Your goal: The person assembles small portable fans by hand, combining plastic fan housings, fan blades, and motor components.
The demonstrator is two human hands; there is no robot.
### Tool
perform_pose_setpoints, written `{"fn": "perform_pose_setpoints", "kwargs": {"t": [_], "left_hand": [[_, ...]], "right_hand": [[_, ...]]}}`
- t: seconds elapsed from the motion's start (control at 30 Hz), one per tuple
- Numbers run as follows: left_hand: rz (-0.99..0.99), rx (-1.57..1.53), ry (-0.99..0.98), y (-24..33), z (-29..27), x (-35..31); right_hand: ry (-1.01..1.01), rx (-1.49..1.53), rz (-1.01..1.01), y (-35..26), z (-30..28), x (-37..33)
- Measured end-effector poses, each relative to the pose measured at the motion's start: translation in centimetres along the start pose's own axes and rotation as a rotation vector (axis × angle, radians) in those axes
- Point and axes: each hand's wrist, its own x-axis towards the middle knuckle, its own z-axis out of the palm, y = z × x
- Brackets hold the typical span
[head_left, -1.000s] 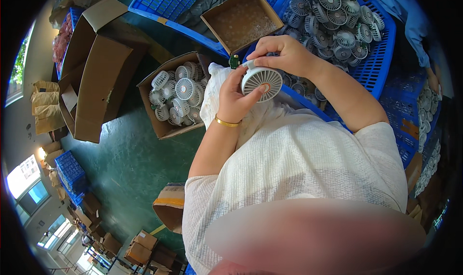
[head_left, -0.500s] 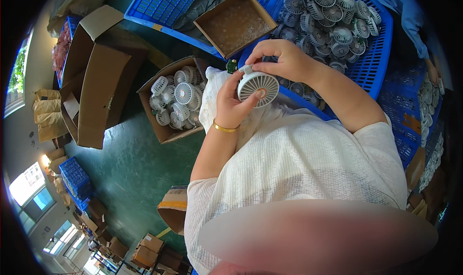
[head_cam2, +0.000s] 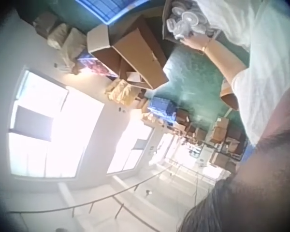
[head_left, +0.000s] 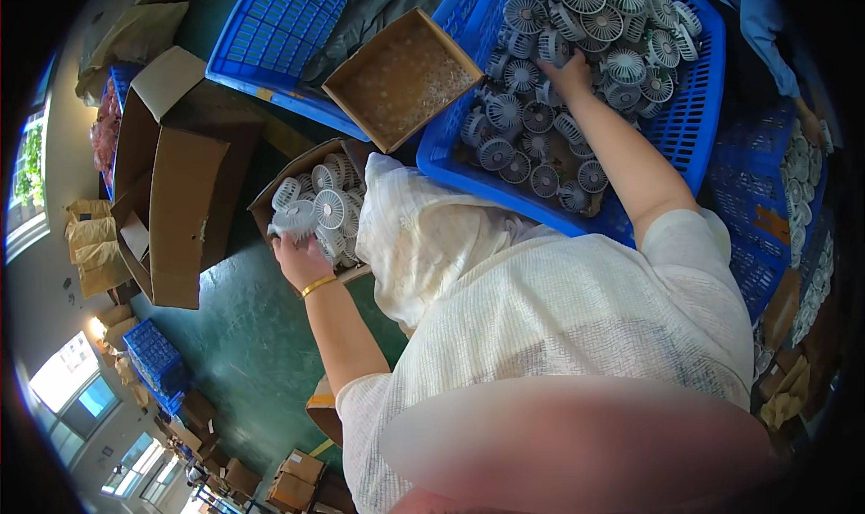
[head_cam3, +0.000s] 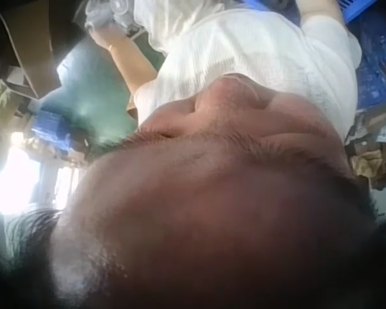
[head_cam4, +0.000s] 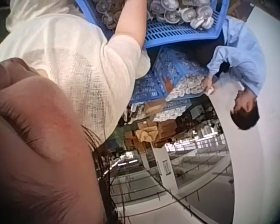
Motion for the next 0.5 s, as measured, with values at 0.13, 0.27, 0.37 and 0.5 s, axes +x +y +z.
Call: {"fn": "perform_pose_setpoints", "kwargs": {"t": [0.13, 0.27, 0.37, 0.5], "left_hand": [[0.030, 0.078, -0.100, -0.5, 4.8, -2.7], [0.267, 0.060, -0.429, -0.2, 9.6, -8.3], [0.276, 0.145, -0.832, -0.4, 12.0, -12.0], [0.315, 0.564, -1.183, -2.3, 14.4, -15.2]], "right_hand": [[-0.034, 0.083, 0.135, 3.3, 1.5, 5.8], [-0.261, 0.269, 0.186, 3.2, -0.5, 5.8], [-0.587, 0.688, 0.238, 1.0, -1.7, 1.0], [-0.549, 0.675, -0.077, -5.1, -5.5, -9.8]]}}
